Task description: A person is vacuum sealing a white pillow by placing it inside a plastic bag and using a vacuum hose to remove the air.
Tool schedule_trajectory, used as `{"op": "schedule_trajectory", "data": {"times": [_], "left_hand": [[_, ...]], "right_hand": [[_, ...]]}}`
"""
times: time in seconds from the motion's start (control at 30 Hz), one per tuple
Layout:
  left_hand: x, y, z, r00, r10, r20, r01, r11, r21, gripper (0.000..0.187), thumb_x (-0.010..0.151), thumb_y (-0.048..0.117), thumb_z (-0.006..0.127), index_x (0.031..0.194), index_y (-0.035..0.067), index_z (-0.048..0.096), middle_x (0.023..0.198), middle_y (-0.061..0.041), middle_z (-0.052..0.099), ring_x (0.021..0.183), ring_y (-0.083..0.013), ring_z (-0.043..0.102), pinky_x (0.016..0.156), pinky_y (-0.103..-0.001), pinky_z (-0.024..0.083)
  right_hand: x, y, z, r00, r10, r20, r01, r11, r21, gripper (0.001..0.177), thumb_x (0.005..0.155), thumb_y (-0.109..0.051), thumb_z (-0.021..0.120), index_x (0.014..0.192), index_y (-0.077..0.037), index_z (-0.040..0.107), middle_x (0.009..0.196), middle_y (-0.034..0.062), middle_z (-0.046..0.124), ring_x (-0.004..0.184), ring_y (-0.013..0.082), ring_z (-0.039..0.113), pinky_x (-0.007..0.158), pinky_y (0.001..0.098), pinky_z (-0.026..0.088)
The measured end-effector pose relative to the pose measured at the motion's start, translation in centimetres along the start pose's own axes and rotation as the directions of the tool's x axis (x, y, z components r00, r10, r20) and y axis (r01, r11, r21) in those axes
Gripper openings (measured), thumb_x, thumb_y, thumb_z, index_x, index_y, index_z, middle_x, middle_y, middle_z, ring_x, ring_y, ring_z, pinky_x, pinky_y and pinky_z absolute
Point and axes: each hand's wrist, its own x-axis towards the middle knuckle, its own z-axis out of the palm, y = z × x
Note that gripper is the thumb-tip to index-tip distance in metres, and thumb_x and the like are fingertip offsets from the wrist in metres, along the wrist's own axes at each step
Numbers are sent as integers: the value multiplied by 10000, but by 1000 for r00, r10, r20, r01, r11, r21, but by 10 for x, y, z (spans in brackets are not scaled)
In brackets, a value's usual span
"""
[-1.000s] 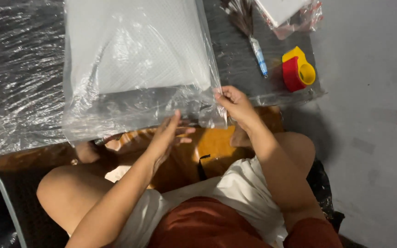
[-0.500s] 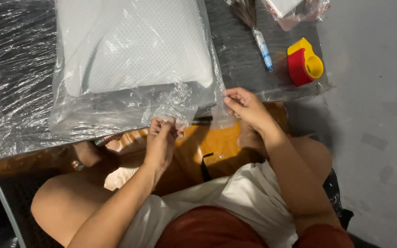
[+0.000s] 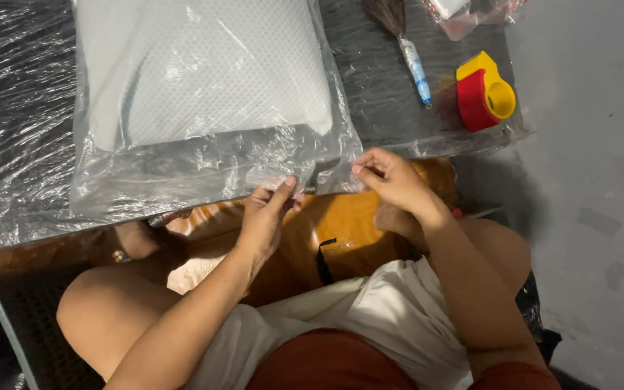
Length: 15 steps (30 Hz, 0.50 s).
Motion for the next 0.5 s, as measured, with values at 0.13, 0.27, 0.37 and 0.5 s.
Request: {"op": "schedule_trajectory", "data": {"times": [0.13,0.27,0.37,0.5], "left_hand": [[-9,4,4,1000,-4,-1,4,1000,29,186,946,195,746,878,40,667,736,-142,710,633,-175,705,610,-241,565],[-12,-8,-2,999,14,37,-16,999,42,147,956,169,726,933,33,676,782,-128,720,668,-198,724,598,-242,561],[-13,-19,-8,998,22,57,-22,1000,13,136,966,149,708,1006,22,676,808,-120,722,666,-212,728,596,-240,562],[-13,-17,-12,996,13,85,-13,1000,-1,191,971,188,709,1051,17,679,765,-132,725,650,-209,734,592,-231,571]], "right_hand": [[5,-27,-19,994,-20,-109,23,999,33,272,1012,-236,678,1245,-101,645,1023,84,737,876,181,723,745,307,588],[45,11,-62,811,-494,-314,150,693,-705,431,1012,-391,751,1265,-55,654,1110,114,643,1043,298,647,886,373,512],[71,37,-85,721,-651,-238,132,465,-875,522,994,-311,766,1321,60,599,1205,248,583,1160,413,573,1018,480,446],[99,59,-101,849,-407,-336,-91,515,-852,625,1028,-319,696,1425,135,531,1273,417,562,1184,561,588,997,592,486]]}}
